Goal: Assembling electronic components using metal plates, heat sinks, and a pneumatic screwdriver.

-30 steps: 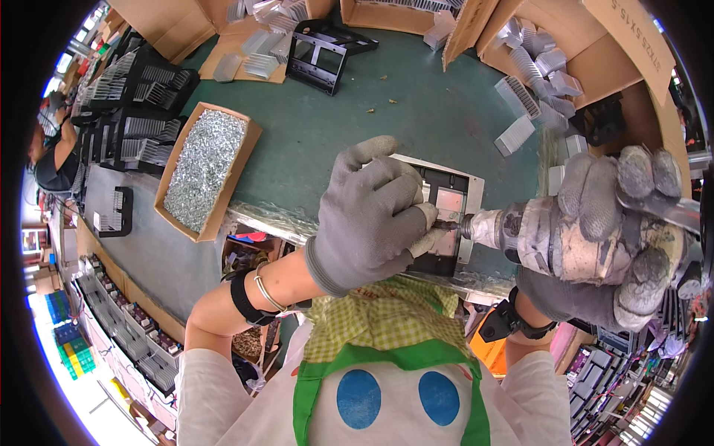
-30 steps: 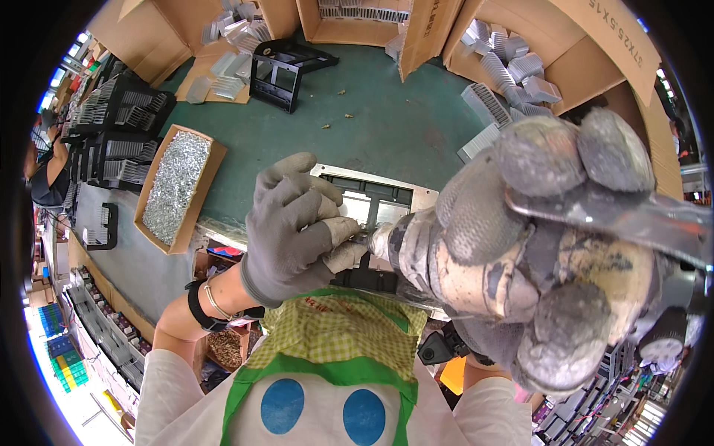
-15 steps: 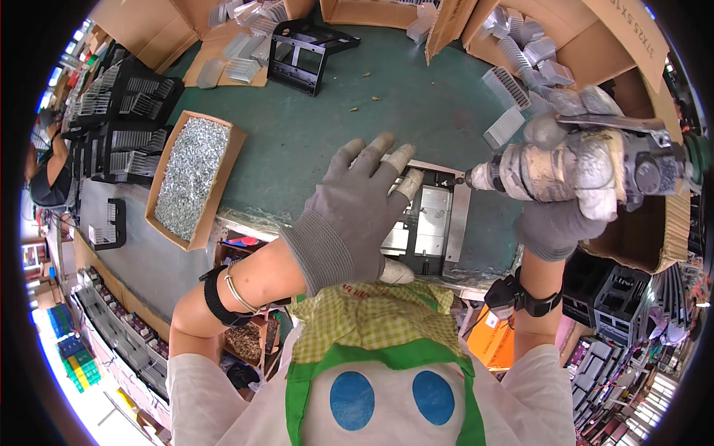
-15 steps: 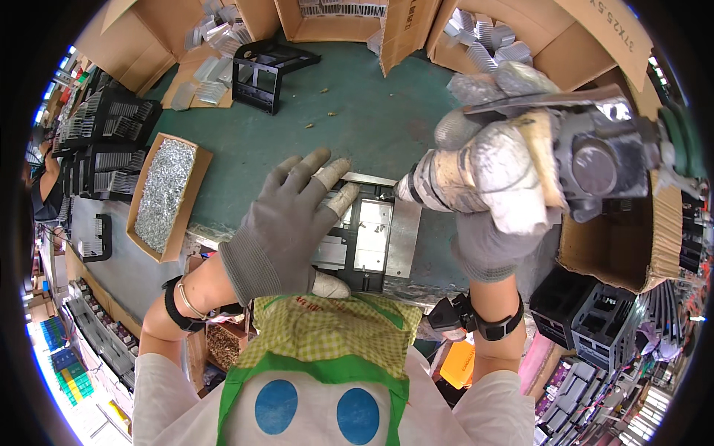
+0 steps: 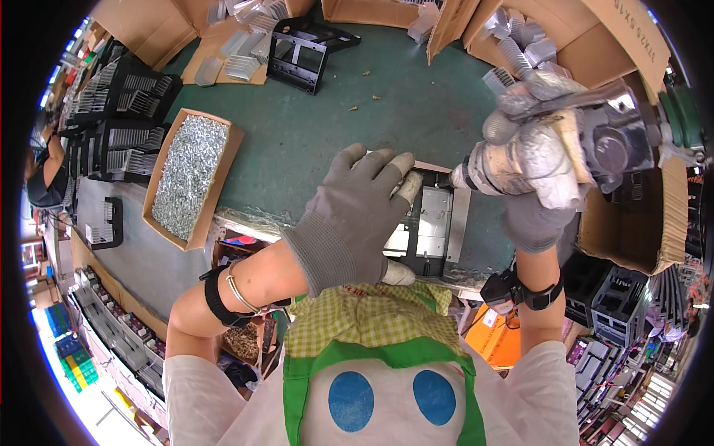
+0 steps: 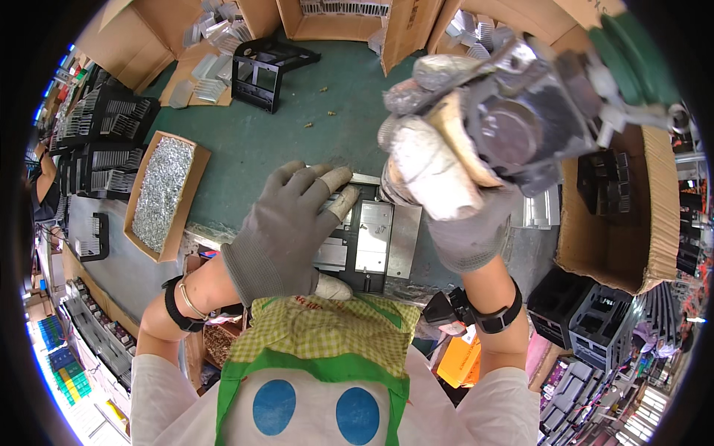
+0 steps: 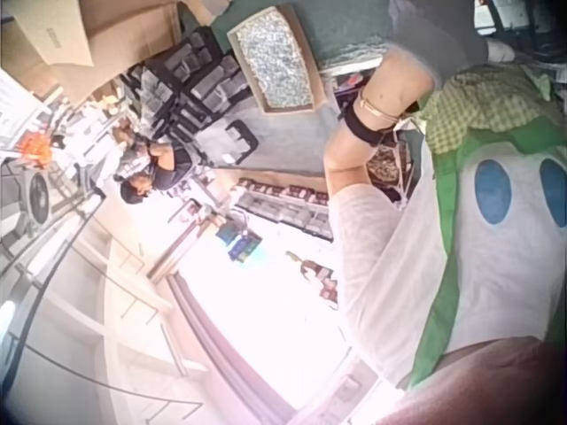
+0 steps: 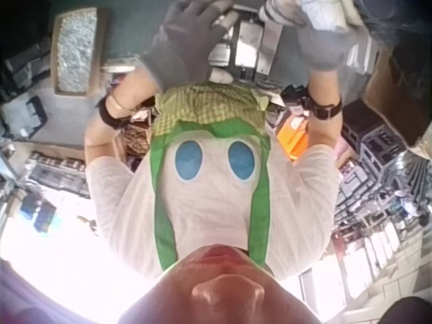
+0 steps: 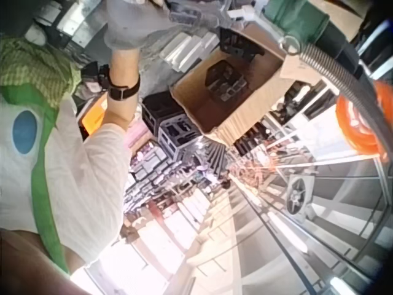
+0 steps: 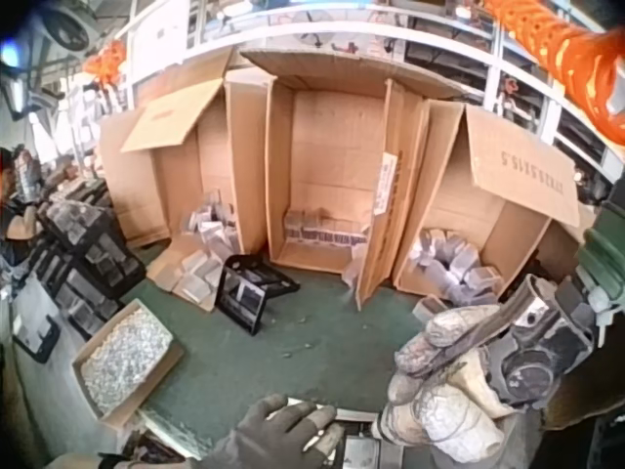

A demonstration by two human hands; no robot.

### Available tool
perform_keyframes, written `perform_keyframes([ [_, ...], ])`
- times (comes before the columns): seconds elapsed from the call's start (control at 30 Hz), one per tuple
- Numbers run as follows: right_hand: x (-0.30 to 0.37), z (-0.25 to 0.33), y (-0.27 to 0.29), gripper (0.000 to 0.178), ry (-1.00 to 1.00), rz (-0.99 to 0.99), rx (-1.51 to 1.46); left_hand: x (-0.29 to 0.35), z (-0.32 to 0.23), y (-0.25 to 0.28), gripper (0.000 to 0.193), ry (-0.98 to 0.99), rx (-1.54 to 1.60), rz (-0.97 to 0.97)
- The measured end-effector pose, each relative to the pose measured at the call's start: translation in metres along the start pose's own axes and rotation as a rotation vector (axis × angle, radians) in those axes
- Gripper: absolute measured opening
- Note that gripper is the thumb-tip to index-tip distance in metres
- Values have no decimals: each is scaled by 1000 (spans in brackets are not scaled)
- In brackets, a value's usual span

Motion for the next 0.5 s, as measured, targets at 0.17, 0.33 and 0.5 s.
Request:
perform_keyframes([
  [0.17, 13, 24, -1, 66, 192, -544, 815, -1, -1, 3, 101, -16, 21, -30],
  [0.33, -2, 12, -60, 62, 215, -44, 707, 1, 0, 0, 99, -20, 18, -59],
  [0.5, 34, 33, -26, 55, 323, -809, 810, 1, -2, 6, 85, -37, 52, -144],
])
Point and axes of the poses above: each hand's wrist, its own x-axis away from the middle knuckle, its own y-axis out of the back of the hand, z = x × y, the point moved 7 cm from there along -x, towards the middle knuckle, and after that the axes turned 8 degrees about x, right-handed, at the moved point
